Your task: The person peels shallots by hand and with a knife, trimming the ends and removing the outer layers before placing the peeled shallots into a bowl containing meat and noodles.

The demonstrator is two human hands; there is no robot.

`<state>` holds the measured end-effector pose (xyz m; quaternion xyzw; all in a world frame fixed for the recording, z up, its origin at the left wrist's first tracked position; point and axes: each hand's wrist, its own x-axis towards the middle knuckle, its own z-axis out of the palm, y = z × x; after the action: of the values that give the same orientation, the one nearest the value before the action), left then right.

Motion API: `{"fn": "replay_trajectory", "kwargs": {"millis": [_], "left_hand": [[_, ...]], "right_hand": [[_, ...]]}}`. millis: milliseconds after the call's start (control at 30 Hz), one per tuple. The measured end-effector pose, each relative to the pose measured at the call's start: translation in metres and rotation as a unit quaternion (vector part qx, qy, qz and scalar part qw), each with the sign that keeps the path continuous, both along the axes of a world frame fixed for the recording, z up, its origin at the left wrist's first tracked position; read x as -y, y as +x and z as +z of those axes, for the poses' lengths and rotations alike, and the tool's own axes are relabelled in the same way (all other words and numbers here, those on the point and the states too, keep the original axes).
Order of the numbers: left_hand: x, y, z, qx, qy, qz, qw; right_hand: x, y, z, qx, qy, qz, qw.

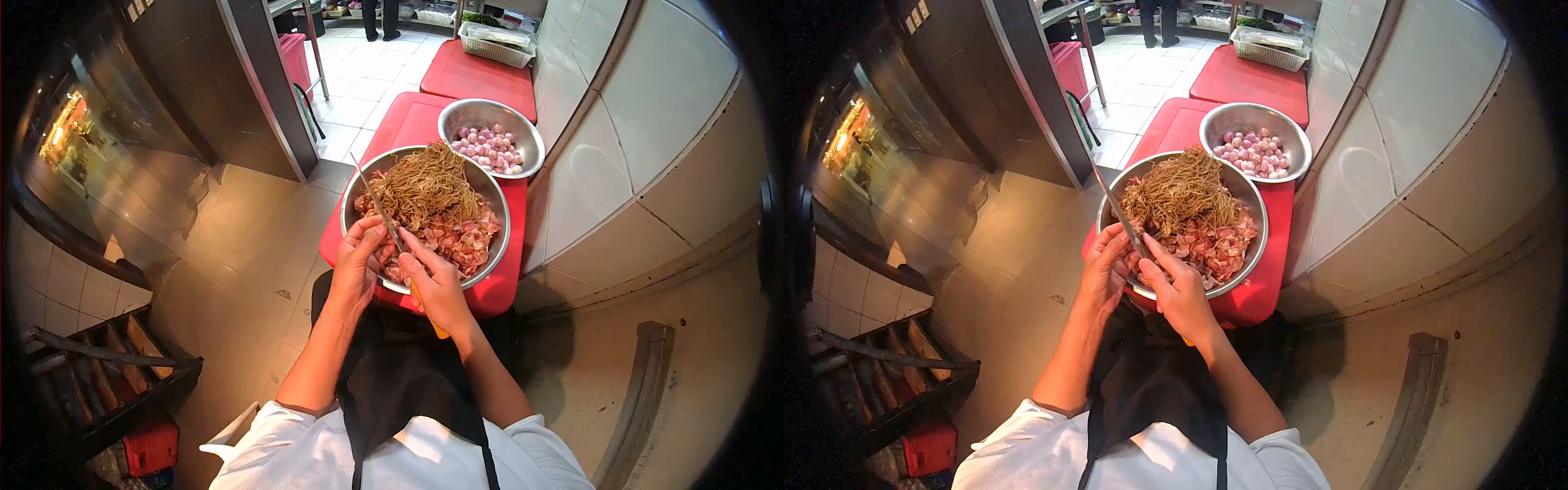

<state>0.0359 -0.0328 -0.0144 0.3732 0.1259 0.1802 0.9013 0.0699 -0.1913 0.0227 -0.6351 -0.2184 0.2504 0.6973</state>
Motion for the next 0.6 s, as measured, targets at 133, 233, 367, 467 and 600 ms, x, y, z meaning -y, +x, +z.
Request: {"fn": "replay_trajectory", "kwargs": {"millis": [133, 233, 367, 467, 600], "left_hand": [[0.003, -0.004, 0.005, -0.001, 0.002, -0.014, 1.0], [0.0, -0.002, 0.004, 0.005, -0.04, -0.037, 0.999], [0.0, -0.003, 0.009, 0.007, -0.06, -0.034, 0.998], [0.0, -0.001, 0.009, -0.009, -0.067, -0.02, 0.998], [0.0, 0.0, 0.008, 0.018, -0.052, -0.018, 0.998]], "right_hand": [[-0.002, 0.006, 0.002, -0.045, -0.022, -0.025, 0.998], [0.0, 0.01, -0.005, -0.088, 0.005, -0.033, 0.996], [0.006, 0.006, 0.002, -0.076, 0.002, -0.021, 0.997], [0.013, 0.005, 0.001, -0.003, -0.055, 0.002, 0.998], [0.011, 0.002, -0.001, 0.099, -0.089, 0.003, 0.991]]}}
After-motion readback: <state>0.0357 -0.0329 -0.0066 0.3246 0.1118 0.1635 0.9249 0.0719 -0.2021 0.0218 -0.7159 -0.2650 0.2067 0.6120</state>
